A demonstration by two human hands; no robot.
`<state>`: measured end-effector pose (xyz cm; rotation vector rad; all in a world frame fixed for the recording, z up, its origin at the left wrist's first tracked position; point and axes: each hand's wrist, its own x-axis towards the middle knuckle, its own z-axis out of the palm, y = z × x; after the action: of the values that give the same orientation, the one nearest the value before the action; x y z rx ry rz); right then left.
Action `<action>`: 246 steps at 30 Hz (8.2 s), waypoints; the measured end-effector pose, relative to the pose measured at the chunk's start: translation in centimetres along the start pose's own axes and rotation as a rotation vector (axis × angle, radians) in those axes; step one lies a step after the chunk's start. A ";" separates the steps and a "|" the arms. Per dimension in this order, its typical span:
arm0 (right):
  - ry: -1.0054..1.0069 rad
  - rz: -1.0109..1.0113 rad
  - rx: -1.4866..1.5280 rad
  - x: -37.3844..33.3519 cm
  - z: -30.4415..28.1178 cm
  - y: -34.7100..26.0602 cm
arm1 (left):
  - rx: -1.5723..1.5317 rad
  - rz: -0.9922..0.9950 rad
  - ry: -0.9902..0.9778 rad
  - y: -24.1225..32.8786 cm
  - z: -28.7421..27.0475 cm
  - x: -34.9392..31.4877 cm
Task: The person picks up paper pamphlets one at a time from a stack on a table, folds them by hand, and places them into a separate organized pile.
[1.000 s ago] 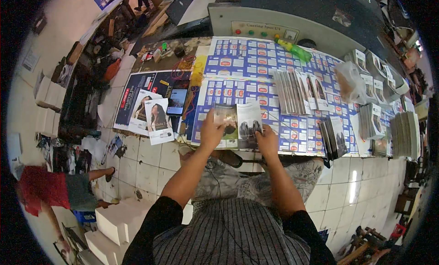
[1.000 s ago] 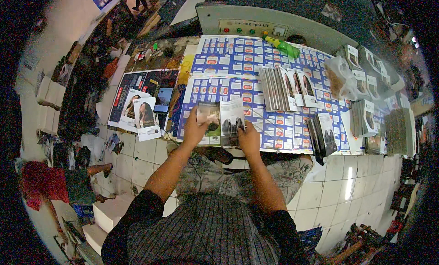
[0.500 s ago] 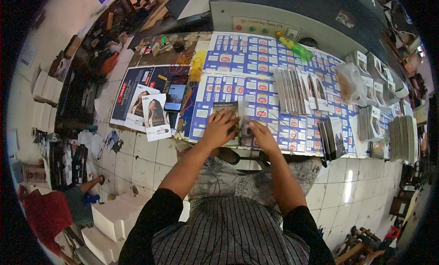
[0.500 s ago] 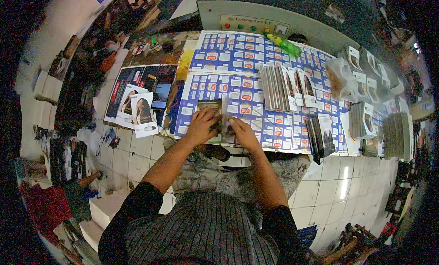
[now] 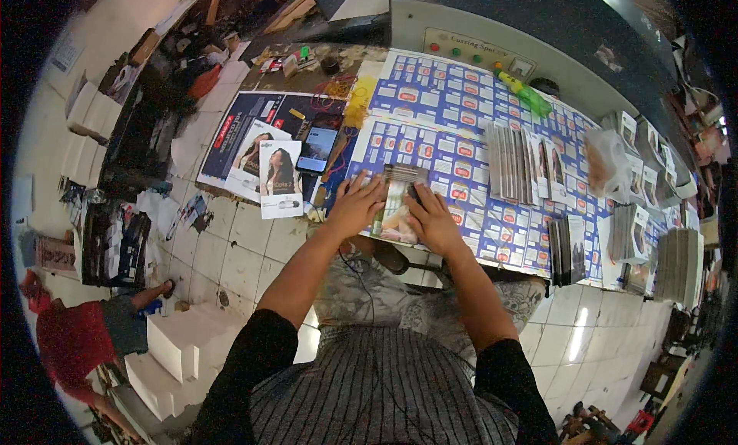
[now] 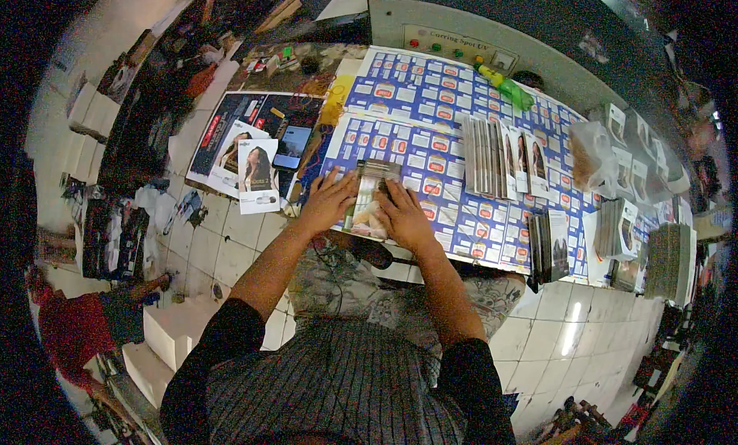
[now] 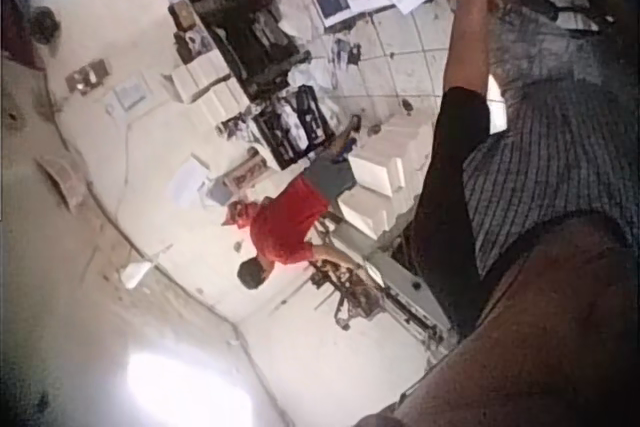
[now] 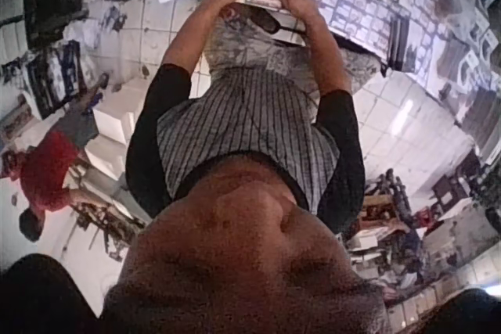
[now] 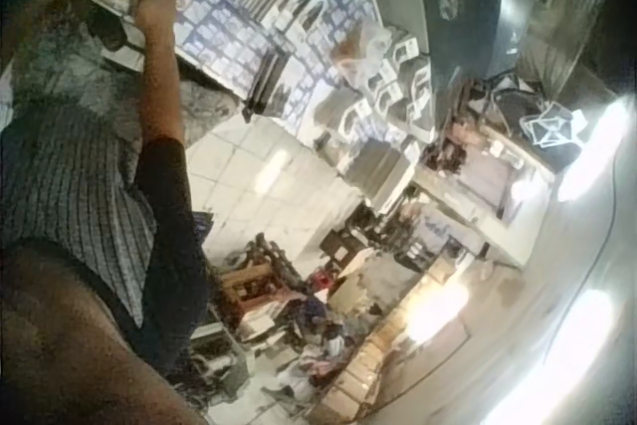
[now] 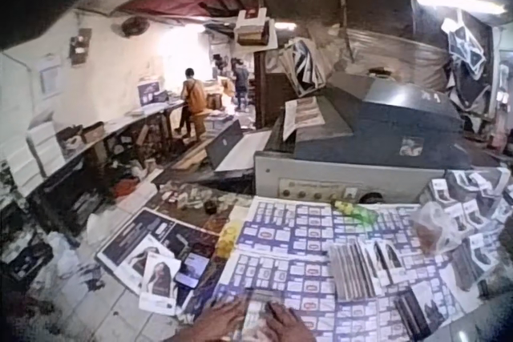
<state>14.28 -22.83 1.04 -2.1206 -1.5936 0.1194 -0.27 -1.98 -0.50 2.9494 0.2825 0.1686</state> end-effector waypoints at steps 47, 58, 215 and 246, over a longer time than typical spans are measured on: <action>0.254 0.364 -0.063 -2.8 -0.1 3.3 | 0.060 0.127 -0.390 -0.3 -4.3 2.0; 0.143 0.291 0.066 -4.0 -3.3 0.9 | 0.140 0.114 -0.476 1.8 -4.9 3.6; 0.108 0.273 0.496 -1.0 -1.2 2.1 | -0.025 0.094 0.026 6.8 0.4 2.8; -0.031 0.052 -0.123 2.2 1.8 -0.6 | -0.146 0.024 -0.056 -2.3 0.2 0.0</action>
<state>13.79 -20.07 0.15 -2.2645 -1.6014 0.0733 -0.65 0.18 -1.07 2.8079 0.2177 0.1043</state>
